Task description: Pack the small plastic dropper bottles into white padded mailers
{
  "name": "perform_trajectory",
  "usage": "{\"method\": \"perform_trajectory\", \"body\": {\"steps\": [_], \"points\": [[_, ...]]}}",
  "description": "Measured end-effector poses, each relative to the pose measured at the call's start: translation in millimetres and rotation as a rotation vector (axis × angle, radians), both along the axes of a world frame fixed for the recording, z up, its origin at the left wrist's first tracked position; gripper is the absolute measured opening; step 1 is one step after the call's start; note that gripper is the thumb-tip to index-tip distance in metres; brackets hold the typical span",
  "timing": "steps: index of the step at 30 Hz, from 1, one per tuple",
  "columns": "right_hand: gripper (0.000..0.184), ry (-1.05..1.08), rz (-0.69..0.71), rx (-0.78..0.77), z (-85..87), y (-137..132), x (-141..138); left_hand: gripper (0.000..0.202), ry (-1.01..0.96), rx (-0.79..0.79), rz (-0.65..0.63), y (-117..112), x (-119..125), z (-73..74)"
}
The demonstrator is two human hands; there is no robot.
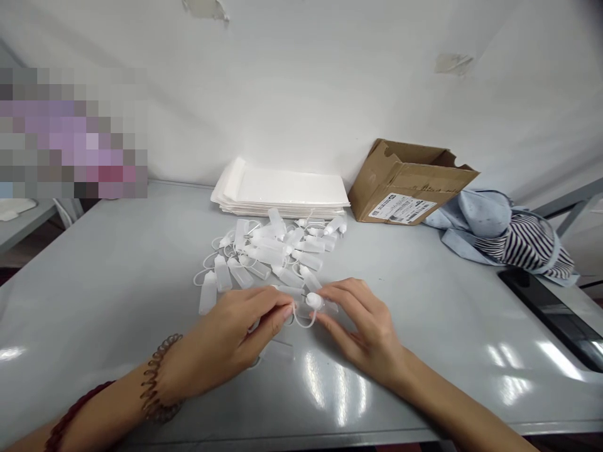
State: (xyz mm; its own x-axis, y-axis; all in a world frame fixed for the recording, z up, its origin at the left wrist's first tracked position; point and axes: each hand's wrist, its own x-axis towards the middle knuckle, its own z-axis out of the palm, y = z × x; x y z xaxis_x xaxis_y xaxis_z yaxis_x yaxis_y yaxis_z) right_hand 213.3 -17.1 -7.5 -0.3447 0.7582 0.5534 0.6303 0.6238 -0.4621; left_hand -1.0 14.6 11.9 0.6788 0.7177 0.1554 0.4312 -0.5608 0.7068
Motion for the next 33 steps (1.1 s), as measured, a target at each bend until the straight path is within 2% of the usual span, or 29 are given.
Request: {"method": "perform_trajectory", "body": {"steps": [8, 33], "points": [[0.021, -0.05, 0.042, 0.014, -0.8, -1.5, 1.0, 0.014, -0.009, 0.029, -0.028, 0.8, 0.3, -3.8], [0.024, -0.104, 0.043, 0.045, 2.2, 1.9, 6.4, 0.015, -0.039, 0.003, -0.032, -0.8, 2.6, 2.3]]}}
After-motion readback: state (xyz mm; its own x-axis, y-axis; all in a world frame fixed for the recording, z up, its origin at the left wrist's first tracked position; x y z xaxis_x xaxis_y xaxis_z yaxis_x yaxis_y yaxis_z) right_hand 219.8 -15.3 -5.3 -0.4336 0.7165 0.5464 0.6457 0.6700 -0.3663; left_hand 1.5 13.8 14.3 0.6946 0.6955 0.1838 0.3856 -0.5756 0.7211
